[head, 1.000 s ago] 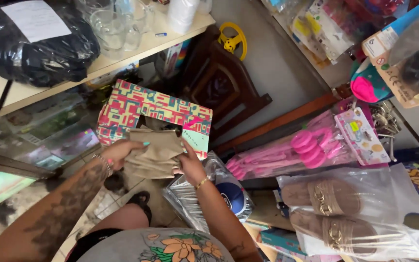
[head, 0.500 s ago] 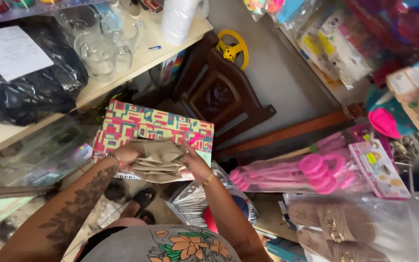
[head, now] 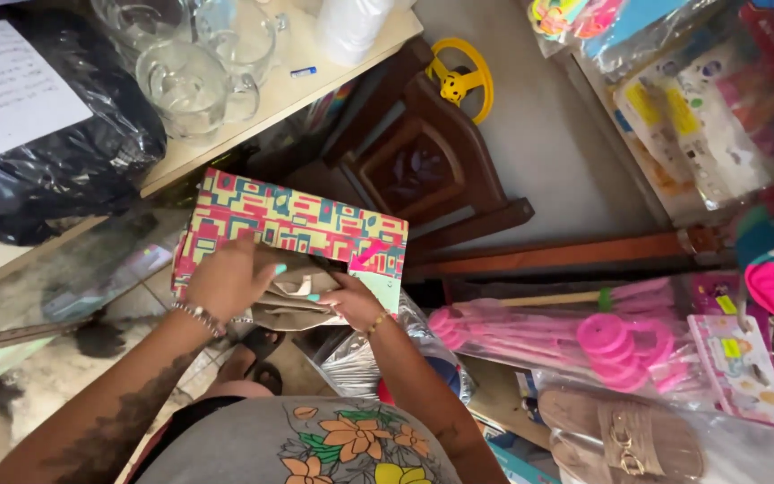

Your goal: The person is preparing small packages by placing items into paper bags, stapling them, and then organizing them into a larger box.

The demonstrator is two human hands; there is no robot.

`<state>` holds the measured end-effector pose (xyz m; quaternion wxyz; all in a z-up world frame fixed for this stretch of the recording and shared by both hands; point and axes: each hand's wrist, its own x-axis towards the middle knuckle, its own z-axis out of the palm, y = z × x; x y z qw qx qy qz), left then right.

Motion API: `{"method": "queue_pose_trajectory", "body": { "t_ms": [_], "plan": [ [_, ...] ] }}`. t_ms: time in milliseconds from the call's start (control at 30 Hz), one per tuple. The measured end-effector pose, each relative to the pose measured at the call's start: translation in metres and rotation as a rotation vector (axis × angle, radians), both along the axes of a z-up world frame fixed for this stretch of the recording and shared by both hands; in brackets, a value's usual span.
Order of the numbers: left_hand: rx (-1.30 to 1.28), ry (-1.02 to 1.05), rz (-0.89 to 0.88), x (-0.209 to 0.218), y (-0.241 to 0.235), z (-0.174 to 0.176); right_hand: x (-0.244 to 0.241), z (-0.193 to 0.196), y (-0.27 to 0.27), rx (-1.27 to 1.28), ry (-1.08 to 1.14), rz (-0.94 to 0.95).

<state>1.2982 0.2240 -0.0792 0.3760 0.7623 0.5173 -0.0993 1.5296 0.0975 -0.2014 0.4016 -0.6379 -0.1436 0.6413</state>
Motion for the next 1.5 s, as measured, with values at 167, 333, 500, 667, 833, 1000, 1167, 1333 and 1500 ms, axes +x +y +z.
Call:
{"method": "queue_pose_trajectory", "body": {
  "t_ms": [167,333,500,667,833,1000,1167,1333,1500],
  "plan": [
    [0.072,-0.425,-0.436,-0.004,-0.038,-0.079,-0.010,0.005,0.011,0.031,-0.868,0.420],
    [0.261,-0.319,-0.557,0.018,-0.042,-0.127,-0.027,0.097,0.001,0.026,-1.111,0.551],
    [0.615,-0.315,-0.523,0.030,-0.021,-0.127,-0.041,0.116,-0.004,0.234,-1.180,0.879],
    [0.869,-0.687,-0.322,-0.037,0.024,-0.135,-0.037,-0.009,-0.008,0.658,-1.748,0.604],
    [1.088,-0.225,-0.011,-0.218,0.054,-0.048,-0.038,-0.021,0.025,0.236,-1.640,0.850],
    [1.201,-0.516,0.036,-0.270,0.061,-0.060,-0.015,-0.057,0.046,0.279,-1.825,0.880],
    [1.009,-0.480,0.120,-0.308,0.063,-0.070,-0.016,0.039,0.031,-0.124,-0.457,0.941],
    [1.075,-0.409,0.139,-0.315,0.065,-0.082,-0.038,0.022,0.015,0.166,-0.794,0.744],
    [1.124,-0.299,0.126,-0.316,0.064,-0.086,-0.040,-0.055,-0.001,0.722,-1.524,0.701]
  ]
}}
